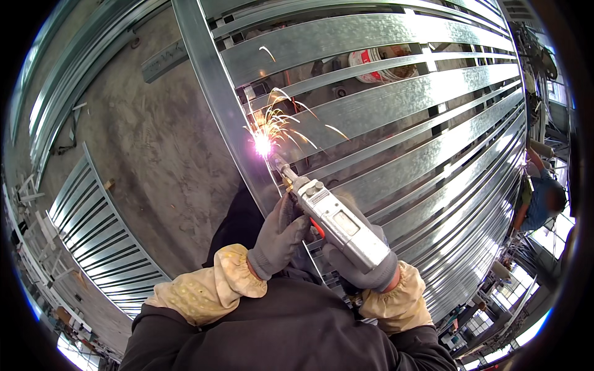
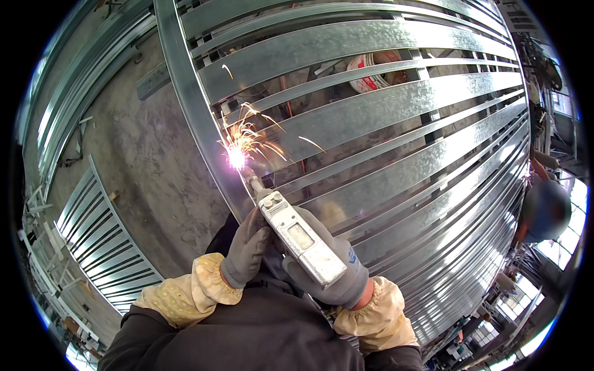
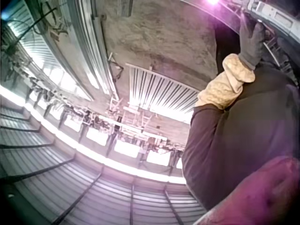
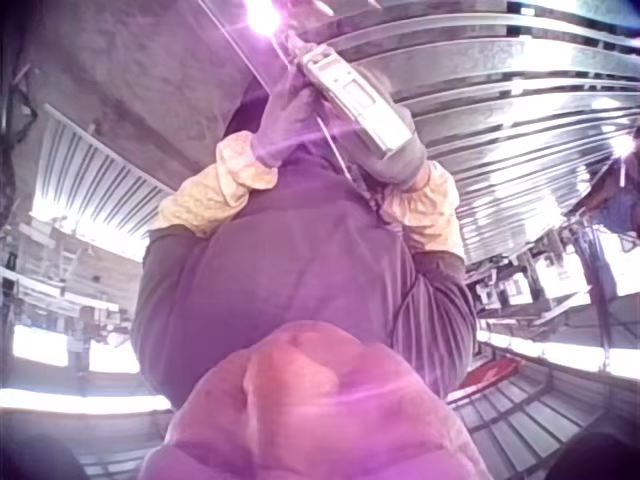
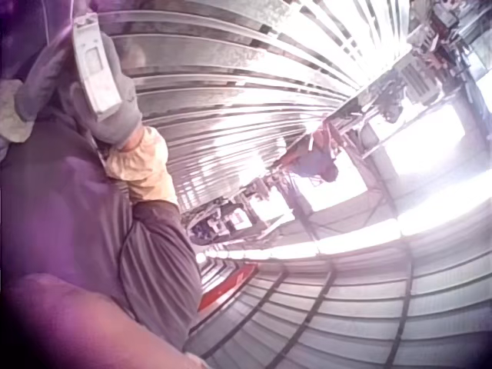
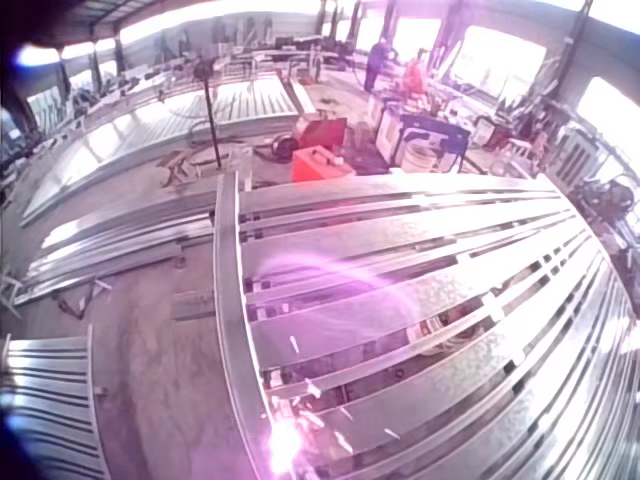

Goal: The person welds a metal frame using a handheld welding torch, then walks to a red welding machine to replace the wire spool. They open the machine, remove the old spool, insert a new copper wire spool, and thread the wire through the feed mechanism before closing the unit.

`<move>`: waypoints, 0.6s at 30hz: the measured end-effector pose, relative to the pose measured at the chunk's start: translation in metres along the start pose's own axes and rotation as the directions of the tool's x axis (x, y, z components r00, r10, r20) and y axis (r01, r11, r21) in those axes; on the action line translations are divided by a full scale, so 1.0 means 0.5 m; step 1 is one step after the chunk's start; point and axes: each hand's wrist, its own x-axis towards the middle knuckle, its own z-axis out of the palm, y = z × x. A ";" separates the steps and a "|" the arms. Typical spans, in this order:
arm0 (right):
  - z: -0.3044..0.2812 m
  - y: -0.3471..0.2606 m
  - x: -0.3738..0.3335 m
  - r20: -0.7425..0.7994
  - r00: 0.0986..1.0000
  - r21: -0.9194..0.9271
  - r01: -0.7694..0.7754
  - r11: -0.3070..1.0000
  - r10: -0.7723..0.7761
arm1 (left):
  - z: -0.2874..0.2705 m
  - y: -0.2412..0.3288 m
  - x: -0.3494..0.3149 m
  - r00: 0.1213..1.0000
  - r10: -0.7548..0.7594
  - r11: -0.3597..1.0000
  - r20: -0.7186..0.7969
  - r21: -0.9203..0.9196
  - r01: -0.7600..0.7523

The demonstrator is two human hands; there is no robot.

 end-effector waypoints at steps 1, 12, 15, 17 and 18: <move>0.002 -0.001 -0.001 -0.002 1.000 0.016 -0.015 1.000 0.015 | 0.003 -0.001 0.001 1.000 0.005 1.000 -0.007 -0.004 -0.005; 0.011 -0.027 0.000 -0.015 0.999 -0.027 -0.049 0.998 0.049 | 0.017 0.004 0.004 0.997 0.072 0.997 -0.011 0.036 -0.072; 0.014 -0.023 -0.004 -0.023 0.999 -0.067 -0.032 0.997 0.030 | 0.006 -0.002 0.001 0.998 0.055 0.998 0.028 0.013 -0.055; 0.018 -0.022 -0.004 -0.040 0.999 -0.107 0.017 0.994 -0.021 | 0.009 -0.002 -0.002 0.997 0.073 0.997 0.018 0.002 -0.074; 0.018 -0.021 -0.005 -0.024 1.000 -0.082 0.004 0.997 -0.006 | 0.008 -0.004 0.000 0.995 0.096 0.995 0.028 -0.019 -0.096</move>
